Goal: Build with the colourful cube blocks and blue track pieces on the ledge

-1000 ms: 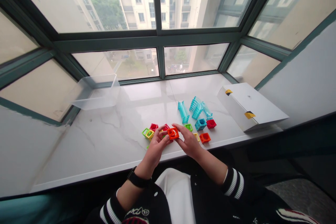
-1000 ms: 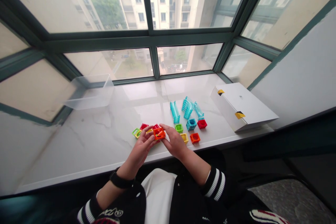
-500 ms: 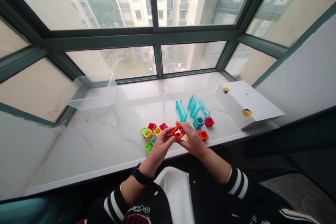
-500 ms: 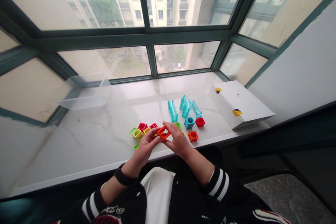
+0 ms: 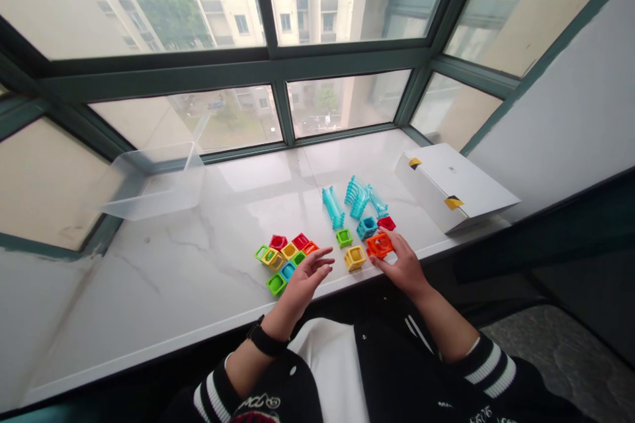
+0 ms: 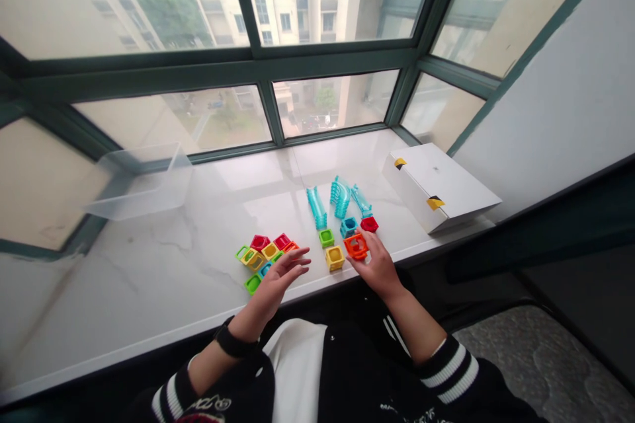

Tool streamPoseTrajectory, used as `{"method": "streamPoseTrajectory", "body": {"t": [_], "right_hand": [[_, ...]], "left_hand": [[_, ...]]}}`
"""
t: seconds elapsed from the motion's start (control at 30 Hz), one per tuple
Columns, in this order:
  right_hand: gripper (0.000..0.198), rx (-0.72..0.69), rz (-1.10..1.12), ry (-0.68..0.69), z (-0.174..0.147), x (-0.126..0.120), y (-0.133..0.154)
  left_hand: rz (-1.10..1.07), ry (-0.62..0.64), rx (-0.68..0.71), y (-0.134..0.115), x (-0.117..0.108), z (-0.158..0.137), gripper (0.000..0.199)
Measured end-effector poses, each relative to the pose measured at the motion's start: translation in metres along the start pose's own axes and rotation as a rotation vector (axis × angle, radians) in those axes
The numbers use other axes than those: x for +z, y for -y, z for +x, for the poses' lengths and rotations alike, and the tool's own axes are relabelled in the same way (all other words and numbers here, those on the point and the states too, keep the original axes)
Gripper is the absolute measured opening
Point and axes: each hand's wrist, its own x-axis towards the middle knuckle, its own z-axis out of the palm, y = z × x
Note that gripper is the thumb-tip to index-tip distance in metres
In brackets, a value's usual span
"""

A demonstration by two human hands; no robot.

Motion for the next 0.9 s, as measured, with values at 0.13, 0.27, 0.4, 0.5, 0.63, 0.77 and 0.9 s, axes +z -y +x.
{"method": "streamPoseTrajectory", "body": {"t": [0.13, 0.27, 0.4, 0.5, 0.63, 0.77, 0.9], "right_hand": [[0.069, 0.118, -0.073, 0.014, -0.009, -0.007, -0.026], [0.074, 0.174, -0.105, 0.063, -0.014, -0.005, -0.037], [0.074, 0.192, -0.111, 0.095, -0.016, 0.002, -0.042], [0.074, 0.190, -0.120, 0.101, -0.017, 0.007, -0.047], [0.074, 0.207, -0.122, 0.109, -0.017, 0.012, -0.055], [0.074, 0.221, -0.109, 0.112, -0.018, 0.017, -0.063], [0.074, 0.233, -0.086, 0.118, -0.019, 0.020, -0.068]], "left_hand": [[-0.016, -0.083, -0.036, 0.004, -0.008, 0.002, 0.047], [-0.060, -0.116, -0.050, 0.007, -0.013, 0.002, 0.047], [-0.083, -0.115, -0.059, 0.011, -0.018, 0.002, 0.047], [-0.084, -0.120, -0.061, 0.013, -0.019, 0.002, 0.047], [-0.090, -0.133, -0.067, 0.013, -0.017, 0.000, 0.048], [-0.093, -0.119, -0.087, 0.011, -0.015, -0.001, 0.049], [-0.089, -0.110, -0.098, 0.012, -0.016, 0.000, 0.049]]}}
